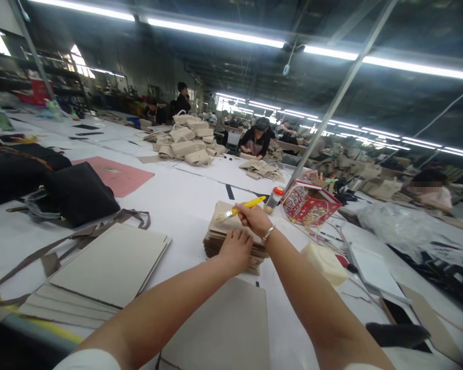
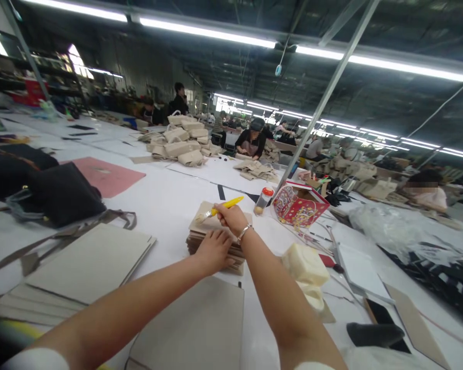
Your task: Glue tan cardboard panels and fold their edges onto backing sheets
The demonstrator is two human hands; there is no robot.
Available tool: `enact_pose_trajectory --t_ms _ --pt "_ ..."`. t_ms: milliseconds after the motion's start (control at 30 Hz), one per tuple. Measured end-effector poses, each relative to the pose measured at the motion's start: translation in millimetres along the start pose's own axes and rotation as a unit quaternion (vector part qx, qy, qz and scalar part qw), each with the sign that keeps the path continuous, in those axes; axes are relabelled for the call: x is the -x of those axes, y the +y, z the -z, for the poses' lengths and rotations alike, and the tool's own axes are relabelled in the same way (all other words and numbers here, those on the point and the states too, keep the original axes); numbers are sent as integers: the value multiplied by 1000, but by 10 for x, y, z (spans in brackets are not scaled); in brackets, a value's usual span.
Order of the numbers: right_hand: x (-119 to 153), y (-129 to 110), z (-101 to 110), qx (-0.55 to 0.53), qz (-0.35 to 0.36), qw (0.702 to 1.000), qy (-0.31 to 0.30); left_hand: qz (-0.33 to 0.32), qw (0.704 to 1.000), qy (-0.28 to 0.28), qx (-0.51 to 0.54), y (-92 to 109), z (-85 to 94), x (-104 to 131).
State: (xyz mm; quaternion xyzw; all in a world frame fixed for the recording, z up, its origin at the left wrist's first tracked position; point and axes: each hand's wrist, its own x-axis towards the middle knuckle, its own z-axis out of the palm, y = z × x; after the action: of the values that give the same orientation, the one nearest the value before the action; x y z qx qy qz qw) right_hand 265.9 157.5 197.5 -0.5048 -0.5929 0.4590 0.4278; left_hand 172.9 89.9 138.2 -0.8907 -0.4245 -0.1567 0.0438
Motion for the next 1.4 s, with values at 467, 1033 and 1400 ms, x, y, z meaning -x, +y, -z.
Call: enact_pose_trajectory --t_ms 467,1033,1400 --pt "-661 389 616 93 -71 976 185 -32 998 45 10 -98 -88 -29" --pt "1085 399 947 469 220 854 49 -31 997 -62 -37 -197 206 -369" --pt "1889 260 890 282 179 914 229 -66 989 -125 -40 -208 361 -343"
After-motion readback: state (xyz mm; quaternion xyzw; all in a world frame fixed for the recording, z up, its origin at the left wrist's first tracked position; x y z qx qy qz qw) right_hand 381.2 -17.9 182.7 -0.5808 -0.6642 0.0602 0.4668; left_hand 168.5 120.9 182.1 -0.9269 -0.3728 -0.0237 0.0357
